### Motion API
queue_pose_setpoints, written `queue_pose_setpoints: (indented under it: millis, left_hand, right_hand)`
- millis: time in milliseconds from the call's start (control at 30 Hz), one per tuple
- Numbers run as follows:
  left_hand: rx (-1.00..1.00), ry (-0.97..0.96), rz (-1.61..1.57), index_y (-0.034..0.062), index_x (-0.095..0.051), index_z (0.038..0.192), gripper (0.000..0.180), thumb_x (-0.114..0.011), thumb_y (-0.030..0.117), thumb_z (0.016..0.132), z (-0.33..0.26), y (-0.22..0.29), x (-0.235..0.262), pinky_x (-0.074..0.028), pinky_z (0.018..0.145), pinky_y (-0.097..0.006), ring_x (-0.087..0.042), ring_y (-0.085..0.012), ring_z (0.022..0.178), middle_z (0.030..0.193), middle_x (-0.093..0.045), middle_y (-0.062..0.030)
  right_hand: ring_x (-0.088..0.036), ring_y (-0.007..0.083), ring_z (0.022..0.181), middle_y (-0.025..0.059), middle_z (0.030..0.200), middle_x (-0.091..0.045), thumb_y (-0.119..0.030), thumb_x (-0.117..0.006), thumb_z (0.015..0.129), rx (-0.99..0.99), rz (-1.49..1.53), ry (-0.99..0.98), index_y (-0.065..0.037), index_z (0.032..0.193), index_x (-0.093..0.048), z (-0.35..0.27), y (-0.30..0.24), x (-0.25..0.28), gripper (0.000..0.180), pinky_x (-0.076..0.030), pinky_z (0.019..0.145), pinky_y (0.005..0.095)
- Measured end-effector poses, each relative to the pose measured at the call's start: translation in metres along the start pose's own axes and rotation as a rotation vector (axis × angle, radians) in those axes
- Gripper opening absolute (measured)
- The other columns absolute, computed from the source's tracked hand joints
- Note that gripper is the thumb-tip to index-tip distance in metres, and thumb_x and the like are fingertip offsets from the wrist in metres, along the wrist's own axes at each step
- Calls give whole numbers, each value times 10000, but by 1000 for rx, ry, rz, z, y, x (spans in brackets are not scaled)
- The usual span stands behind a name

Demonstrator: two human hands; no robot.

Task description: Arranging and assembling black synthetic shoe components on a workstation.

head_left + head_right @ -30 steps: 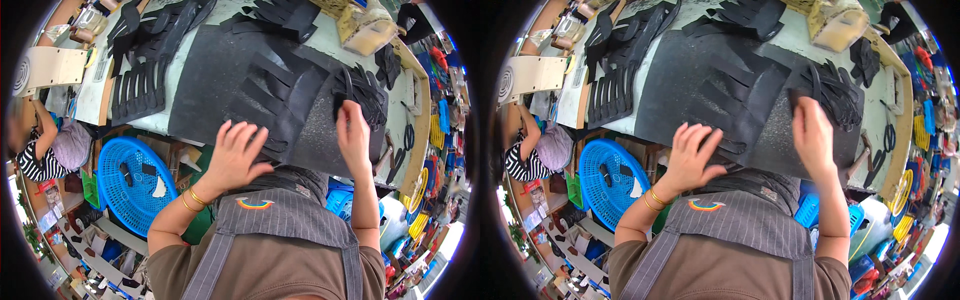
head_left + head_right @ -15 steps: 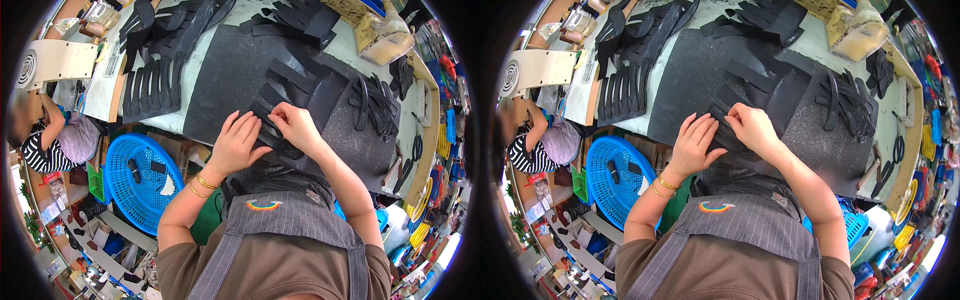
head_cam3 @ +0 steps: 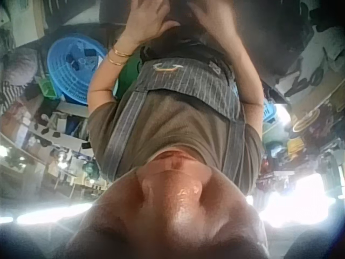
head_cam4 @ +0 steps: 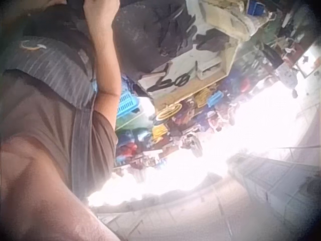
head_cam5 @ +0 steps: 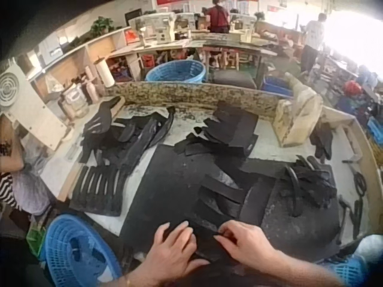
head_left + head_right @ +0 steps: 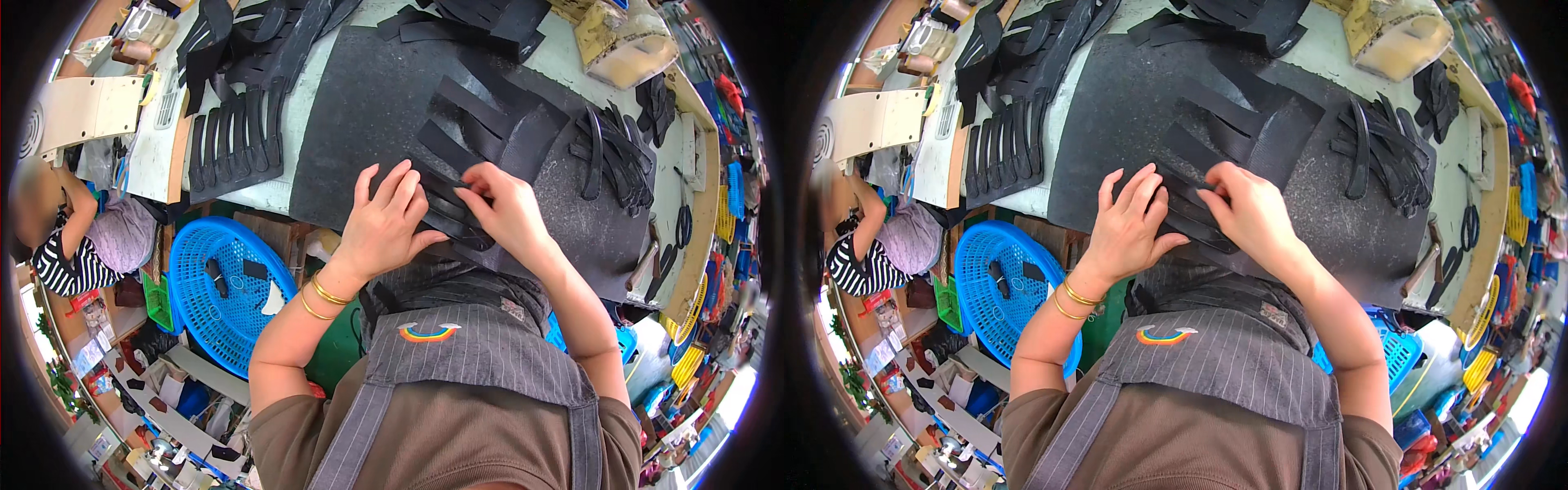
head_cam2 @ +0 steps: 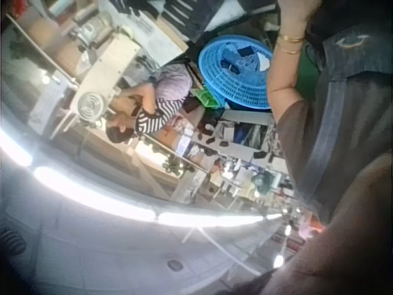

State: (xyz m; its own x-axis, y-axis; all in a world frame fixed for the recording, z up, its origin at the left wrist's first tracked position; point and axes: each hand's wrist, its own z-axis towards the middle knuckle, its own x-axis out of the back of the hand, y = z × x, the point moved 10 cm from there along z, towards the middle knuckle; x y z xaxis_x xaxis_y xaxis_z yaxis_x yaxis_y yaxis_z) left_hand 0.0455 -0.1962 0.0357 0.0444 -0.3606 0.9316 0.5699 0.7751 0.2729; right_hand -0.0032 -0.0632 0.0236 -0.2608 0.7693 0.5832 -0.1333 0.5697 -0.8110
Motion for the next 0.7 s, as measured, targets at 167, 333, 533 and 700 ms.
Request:
queue_pose_setpoints:
  millis: [167,333,533,700]
  left_hand:
    - [-47,20,-36,14,-584,1206,684,-607,589,836,-6,-1,1,-260,1078,-578,-475,-342,1308,1363,-521,-169]
    - [-64,-42,67,109,-613,1298,726,-479,680,870,1,9,2,-230,1090,-583,-475,-350,1298,1333,-537,-170]
    - [-82,-47,-236,19,-600,1279,792,-640,632,780,19,29,-8,-286,1107,-594,-442,-385,1283,1250,-531,-182]
    - [-138,-65,-30,198,-579,1356,723,-664,618,774,16,42,-10,-301,1077,-625,-435,-392,1193,1127,-516,-185]
  right_hand:
    - [-663,132,653,102,796,-673,-64,-682,894,-249,219,35,0,982,-598,-36,38,23,138,-512,591,277]
    - [-656,178,646,122,796,-654,-75,-696,875,-178,134,53,-5,979,-593,-35,42,23,162,-518,599,297]
    - [-637,371,697,154,769,-576,-143,-675,838,97,-302,149,-53,877,-517,-33,16,24,186,-519,606,458]
    - [-641,358,782,160,858,-605,-331,-723,830,-46,-424,250,-45,884,-560,-26,27,81,334,-522,676,463]
